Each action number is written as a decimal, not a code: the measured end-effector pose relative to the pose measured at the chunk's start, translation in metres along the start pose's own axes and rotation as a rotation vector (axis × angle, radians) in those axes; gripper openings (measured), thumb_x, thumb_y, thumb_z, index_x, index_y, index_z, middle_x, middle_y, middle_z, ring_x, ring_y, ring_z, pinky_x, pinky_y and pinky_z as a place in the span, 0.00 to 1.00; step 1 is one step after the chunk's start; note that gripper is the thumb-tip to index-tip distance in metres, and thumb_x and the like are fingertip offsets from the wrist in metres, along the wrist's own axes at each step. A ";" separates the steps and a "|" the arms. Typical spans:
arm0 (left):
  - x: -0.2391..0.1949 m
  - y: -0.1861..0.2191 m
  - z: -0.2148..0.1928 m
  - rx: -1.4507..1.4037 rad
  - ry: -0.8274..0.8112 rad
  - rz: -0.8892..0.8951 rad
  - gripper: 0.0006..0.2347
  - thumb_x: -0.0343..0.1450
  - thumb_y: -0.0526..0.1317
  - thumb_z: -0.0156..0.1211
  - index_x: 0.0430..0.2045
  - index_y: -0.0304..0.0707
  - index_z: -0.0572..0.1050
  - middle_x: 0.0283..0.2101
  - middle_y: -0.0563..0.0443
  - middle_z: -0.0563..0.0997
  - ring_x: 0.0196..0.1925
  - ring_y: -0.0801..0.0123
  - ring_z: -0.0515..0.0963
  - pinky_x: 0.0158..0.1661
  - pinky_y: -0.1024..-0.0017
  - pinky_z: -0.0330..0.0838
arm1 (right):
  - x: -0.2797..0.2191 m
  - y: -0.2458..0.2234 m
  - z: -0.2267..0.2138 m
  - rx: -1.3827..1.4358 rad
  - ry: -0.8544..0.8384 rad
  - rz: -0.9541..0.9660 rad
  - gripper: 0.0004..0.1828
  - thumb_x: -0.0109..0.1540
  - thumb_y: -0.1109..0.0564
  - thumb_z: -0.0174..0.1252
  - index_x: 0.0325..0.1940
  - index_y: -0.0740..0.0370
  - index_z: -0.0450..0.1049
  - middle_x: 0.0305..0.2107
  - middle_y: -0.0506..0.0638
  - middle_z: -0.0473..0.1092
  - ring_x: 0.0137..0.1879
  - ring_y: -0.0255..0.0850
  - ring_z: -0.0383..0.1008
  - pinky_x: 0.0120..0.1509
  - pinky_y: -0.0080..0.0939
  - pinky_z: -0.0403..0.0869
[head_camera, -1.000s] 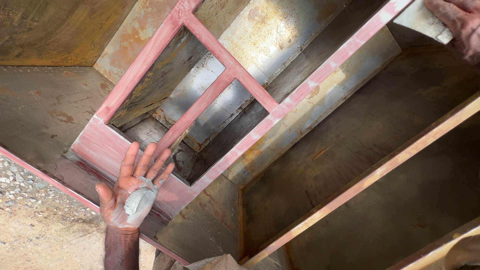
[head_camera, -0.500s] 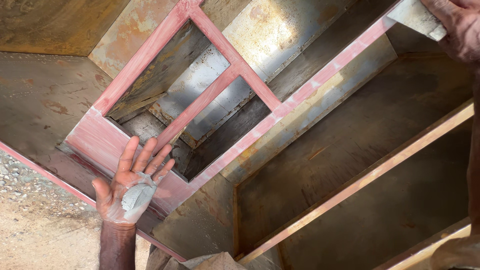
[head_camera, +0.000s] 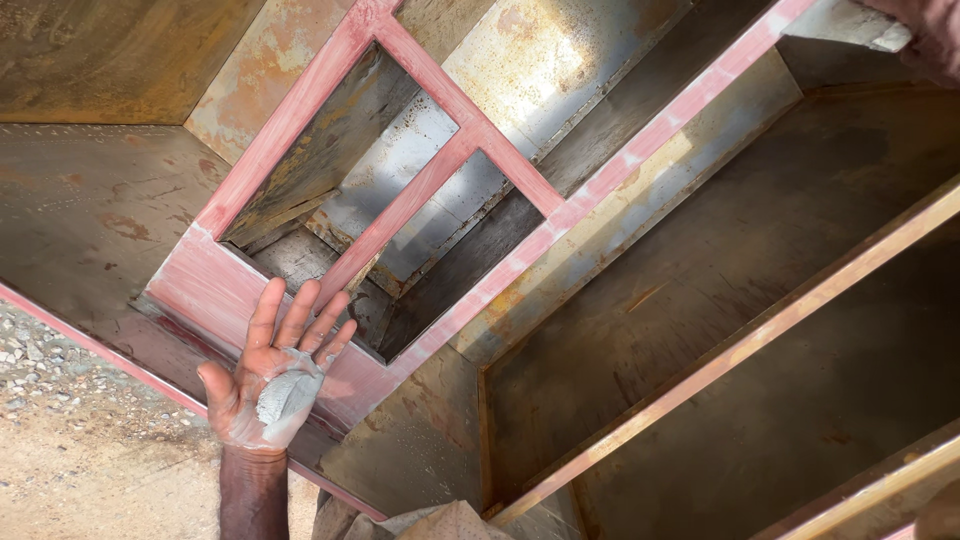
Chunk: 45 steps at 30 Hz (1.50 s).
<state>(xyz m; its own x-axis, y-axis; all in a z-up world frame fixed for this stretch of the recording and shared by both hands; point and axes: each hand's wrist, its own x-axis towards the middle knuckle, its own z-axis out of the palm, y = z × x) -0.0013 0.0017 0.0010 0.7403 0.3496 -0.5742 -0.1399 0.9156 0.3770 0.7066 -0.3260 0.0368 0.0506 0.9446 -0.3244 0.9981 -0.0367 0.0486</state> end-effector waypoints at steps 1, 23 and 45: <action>0.004 0.002 -0.001 -0.004 -0.019 -0.002 0.47 0.66 0.72 0.54 0.76 0.45 0.48 0.79 0.35 0.50 0.80 0.29 0.49 0.74 0.32 0.40 | -0.003 0.003 -0.003 -0.017 -0.007 -0.009 0.37 0.56 0.74 0.63 0.70 0.66 0.64 0.58 0.66 0.70 0.66 0.56 0.74 0.69 0.53 0.77; -0.001 -0.003 -0.002 0.025 0.053 -0.008 0.48 0.65 0.71 0.55 0.75 0.43 0.49 0.78 0.33 0.51 0.79 0.29 0.49 0.73 0.33 0.39 | 0.005 -0.011 -0.022 -0.215 0.142 0.131 0.42 0.60 0.66 0.71 0.78 0.60 0.65 0.57 0.57 0.72 0.58 0.49 0.77 0.65 0.46 0.79; 0.001 -0.002 -0.001 0.015 0.053 -0.010 0.48 0.65 0.72 0.55 0.75 0.42 0.48 0.78 0.33 0.50 0.79 0.28 0.49 0.73 0.33 0.38 | 0.009 0.001 -0.016 -0.129 0.107 0.112 0.41 0.56 0.67 0.70 0.74 0.61 0.68 0.56 0.58 0.74 0.60 0.51 0.78 0.67 0.49 0.78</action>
<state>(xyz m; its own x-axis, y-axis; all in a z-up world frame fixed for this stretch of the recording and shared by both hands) -0.0013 0.0005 -0.0011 0.7059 0.3504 -0.6155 -0.1220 0.9162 0.3817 0.7077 -0.3125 0.0488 0.1500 0.9665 -0.2084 0.9735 -0.1076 0.2016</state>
